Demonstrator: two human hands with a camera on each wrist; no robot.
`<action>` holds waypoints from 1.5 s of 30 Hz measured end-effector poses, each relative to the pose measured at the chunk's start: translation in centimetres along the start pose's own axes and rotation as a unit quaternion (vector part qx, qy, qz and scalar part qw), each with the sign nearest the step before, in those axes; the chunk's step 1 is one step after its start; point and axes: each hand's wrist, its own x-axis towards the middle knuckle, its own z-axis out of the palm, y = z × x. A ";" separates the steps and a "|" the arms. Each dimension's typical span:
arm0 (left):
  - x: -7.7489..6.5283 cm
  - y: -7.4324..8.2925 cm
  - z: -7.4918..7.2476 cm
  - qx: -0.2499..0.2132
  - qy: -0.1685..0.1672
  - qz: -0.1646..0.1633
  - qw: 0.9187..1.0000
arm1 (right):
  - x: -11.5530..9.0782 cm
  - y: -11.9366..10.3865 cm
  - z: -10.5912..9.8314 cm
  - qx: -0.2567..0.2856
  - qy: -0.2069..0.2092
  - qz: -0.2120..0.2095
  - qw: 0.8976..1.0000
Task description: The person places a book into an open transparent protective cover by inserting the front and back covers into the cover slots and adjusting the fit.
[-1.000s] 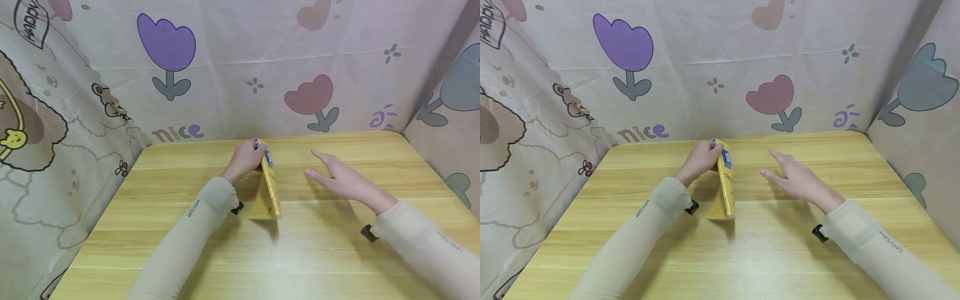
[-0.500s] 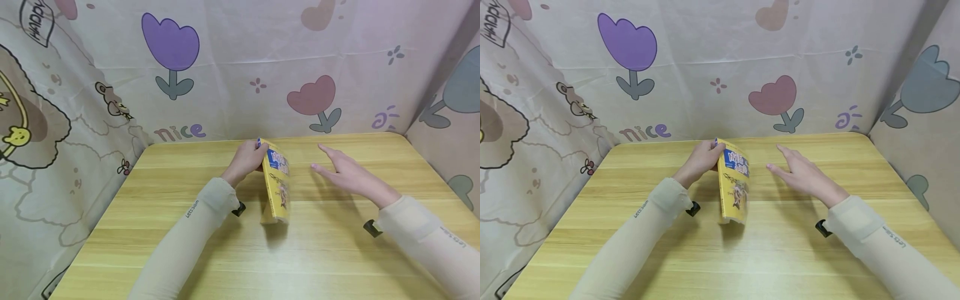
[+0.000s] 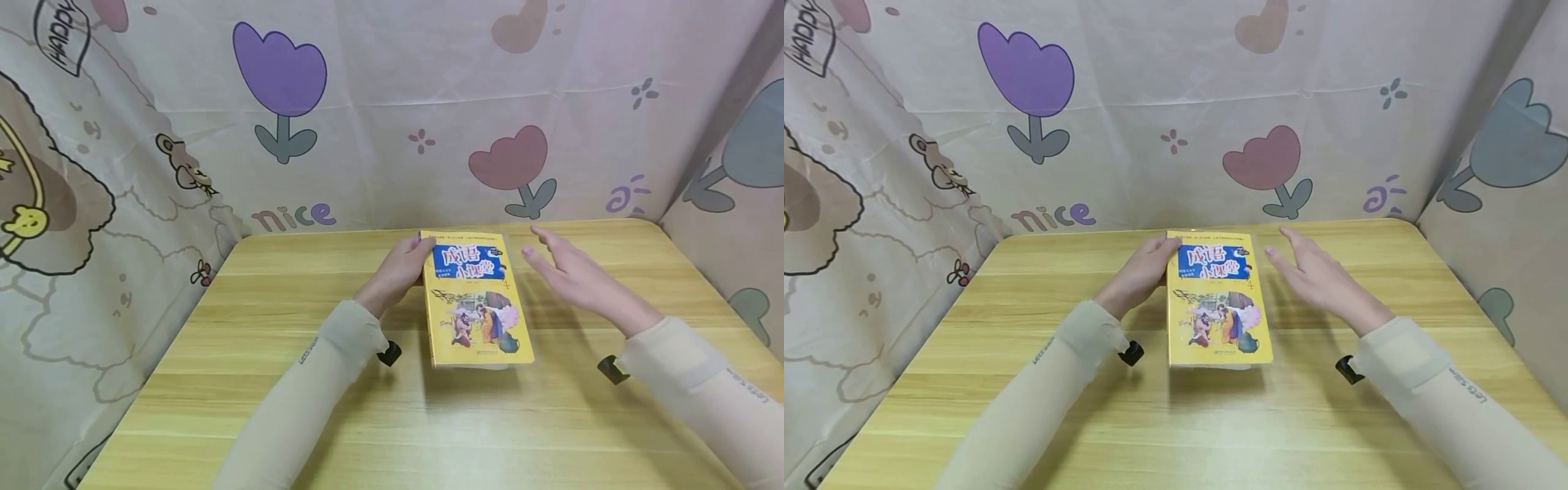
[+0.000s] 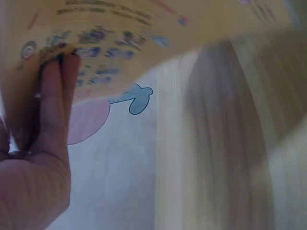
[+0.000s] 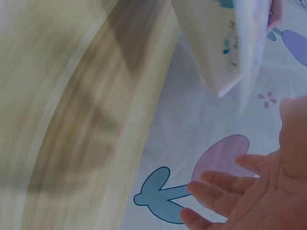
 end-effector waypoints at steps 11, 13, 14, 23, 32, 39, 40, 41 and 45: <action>0.7 -3.8 -1.6 -0.021 -0.021 -0.064 0.997 | 0.4 0.8 0.0 0.003 -0.007 -0.002 1.000; 0.7 -4.6 -1.9 0.025 -0.012 -0.082 0.996 | 0.4 1.0 0.2 0.001 -0.009 -0.002 1.000; 0.7 -5.0 -2.0 0.047 -0.006 -0.091 0.995 | 0.4 1.1 0.3 0.001 -0.010 -0.002 1.000; 0.7 -5.7 -1.7 0.261 0.044 -0.119 0.957 | 0.8 1.5 1.0 -0.024 -0.030 -0.010 0.999; 0.5 -5.3 -0.7 0.393 0.052 -0.122 0.910 | 1.1 1.7 1.5 -0.032 -0.044 -0.004 0.999; 0.1 -4.2 -1.4 0.442 0.090 -0.086 0.888 | 1.8 1.9 1.0 -0.057 -0.032 0.007 0.998; 0.0 -3.9 -1.6 0.457 0.102 -0.074 0.880 | 1.9 2.0 0.9 -0.063 -0.029 0.010 0.998; -0.1 -3.7 -1.8 0.471 0.113 -0.062 0.873 | 2.0 2.0 0.8 -0.069 -0.027 0.011 0.997; -0.5 -2.7 -2.9 0.520 0.143 -0.029 0.841 | 2.4 2.3 0.0 -0.081 -0.023 0.012 0.996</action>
